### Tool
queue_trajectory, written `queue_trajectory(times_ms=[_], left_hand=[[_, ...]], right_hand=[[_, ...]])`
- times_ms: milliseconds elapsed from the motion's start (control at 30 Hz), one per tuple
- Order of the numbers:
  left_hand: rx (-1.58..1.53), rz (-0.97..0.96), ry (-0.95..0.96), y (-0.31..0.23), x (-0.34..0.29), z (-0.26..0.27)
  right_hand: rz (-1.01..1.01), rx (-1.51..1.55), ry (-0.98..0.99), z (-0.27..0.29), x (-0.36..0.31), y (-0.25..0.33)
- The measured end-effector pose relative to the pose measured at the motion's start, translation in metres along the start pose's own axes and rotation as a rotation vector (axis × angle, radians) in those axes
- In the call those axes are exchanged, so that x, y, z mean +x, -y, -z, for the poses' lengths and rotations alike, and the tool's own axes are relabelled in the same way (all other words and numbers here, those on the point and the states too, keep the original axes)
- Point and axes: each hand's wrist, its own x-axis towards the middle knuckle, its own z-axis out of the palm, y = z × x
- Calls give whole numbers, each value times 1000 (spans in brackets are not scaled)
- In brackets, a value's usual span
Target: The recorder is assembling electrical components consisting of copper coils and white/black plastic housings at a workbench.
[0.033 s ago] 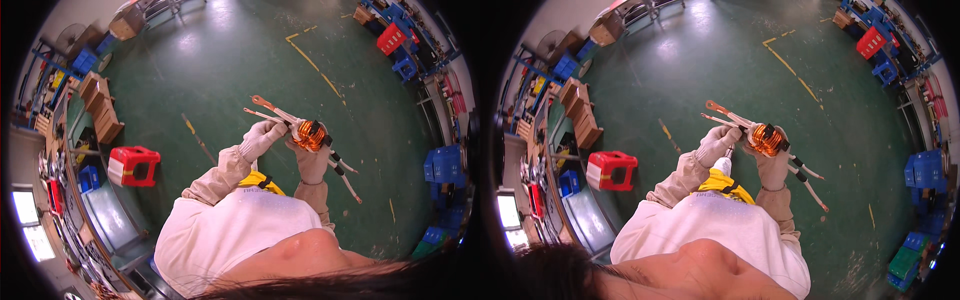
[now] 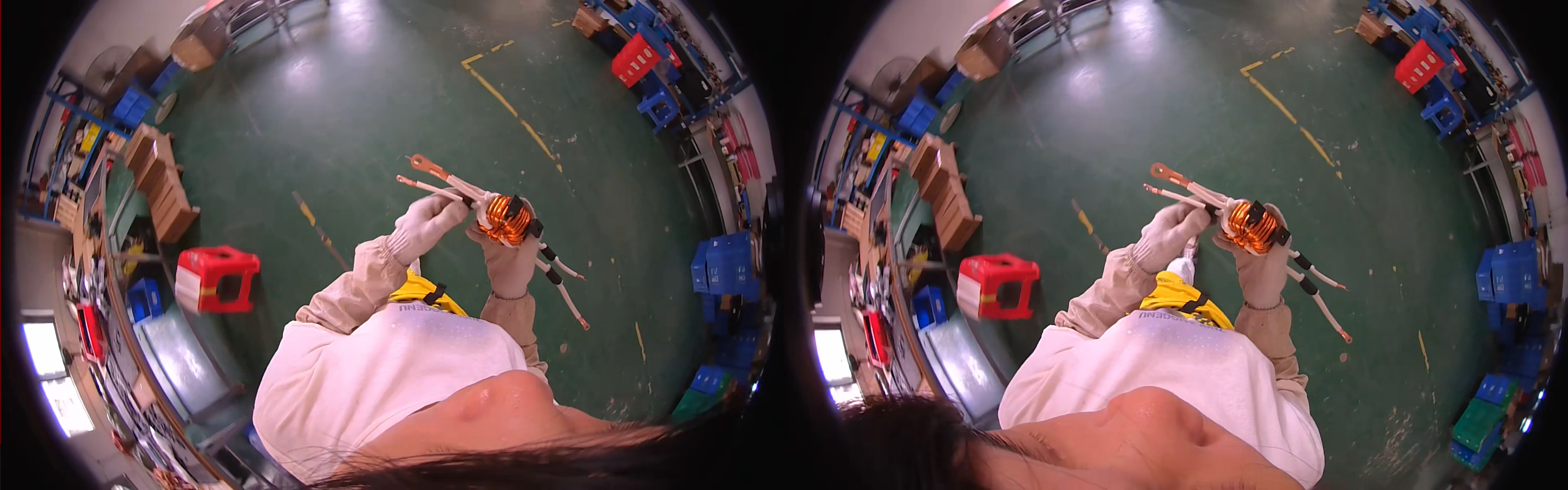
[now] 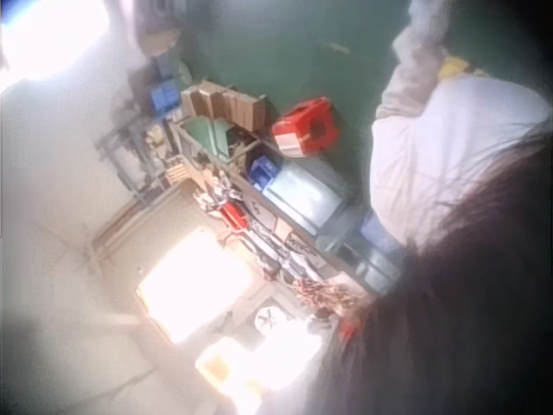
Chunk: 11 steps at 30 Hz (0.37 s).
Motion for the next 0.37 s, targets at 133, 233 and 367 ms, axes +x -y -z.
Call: queue_trajectory(times_ms=[133,233,367], left_hand=[[-180,-98,159,-39,110,18],[-700,-15,362,-79,202,23],[-991,343,249,-88,344,26]], right_hand=[[218,-96,20,18,100,19],[479,-643,224,32,193,45],[746,-1069,451,62,320,72]])
